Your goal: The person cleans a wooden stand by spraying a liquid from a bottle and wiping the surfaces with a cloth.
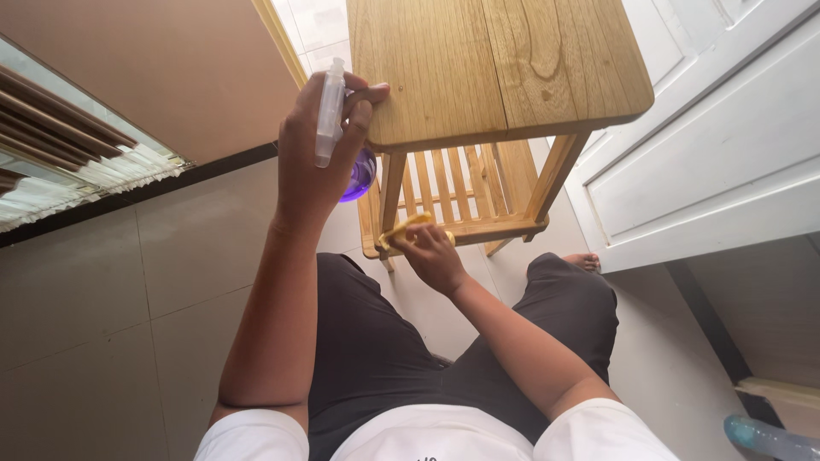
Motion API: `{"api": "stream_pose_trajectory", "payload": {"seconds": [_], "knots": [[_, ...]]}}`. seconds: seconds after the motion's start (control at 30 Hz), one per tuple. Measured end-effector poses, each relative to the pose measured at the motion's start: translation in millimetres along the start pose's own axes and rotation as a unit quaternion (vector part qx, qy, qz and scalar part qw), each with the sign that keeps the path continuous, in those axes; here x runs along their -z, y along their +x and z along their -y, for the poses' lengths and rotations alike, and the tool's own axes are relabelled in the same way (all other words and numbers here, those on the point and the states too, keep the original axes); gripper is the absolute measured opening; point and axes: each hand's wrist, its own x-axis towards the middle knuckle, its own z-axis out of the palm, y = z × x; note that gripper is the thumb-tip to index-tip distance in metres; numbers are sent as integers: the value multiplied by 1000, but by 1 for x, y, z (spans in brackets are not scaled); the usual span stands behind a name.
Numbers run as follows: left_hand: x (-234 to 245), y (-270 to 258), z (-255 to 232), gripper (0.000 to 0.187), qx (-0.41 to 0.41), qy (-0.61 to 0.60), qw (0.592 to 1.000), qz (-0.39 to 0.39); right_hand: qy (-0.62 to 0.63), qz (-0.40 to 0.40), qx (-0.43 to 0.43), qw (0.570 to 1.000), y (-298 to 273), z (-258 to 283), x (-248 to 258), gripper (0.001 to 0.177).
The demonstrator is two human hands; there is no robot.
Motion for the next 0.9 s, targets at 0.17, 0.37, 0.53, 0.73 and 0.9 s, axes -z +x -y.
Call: {"api": "stream_pose_trajectory", "payload": {"seconds": [0.17,0.37,0.53,0.73,0.9], "knots": [[0,-1,0,13,-3,-8,1000,1,113,-230,-80,963,43,19,48,44],[-1,-2,0,13,4,-14,1000,5,107,-276,-113,948,96,18,52,47],[-3,-1,2,14,-8,-36,999,-6,102,-127,-46,986,46,1,-3,49],[-3,-3,6,15,-16,-39,999,-8,31,15,8,999,-4,4,-18,52],[-5,-5,13,16,-19,-68,997,-7,253,-142,-78,954,33,24,35,44]]}}
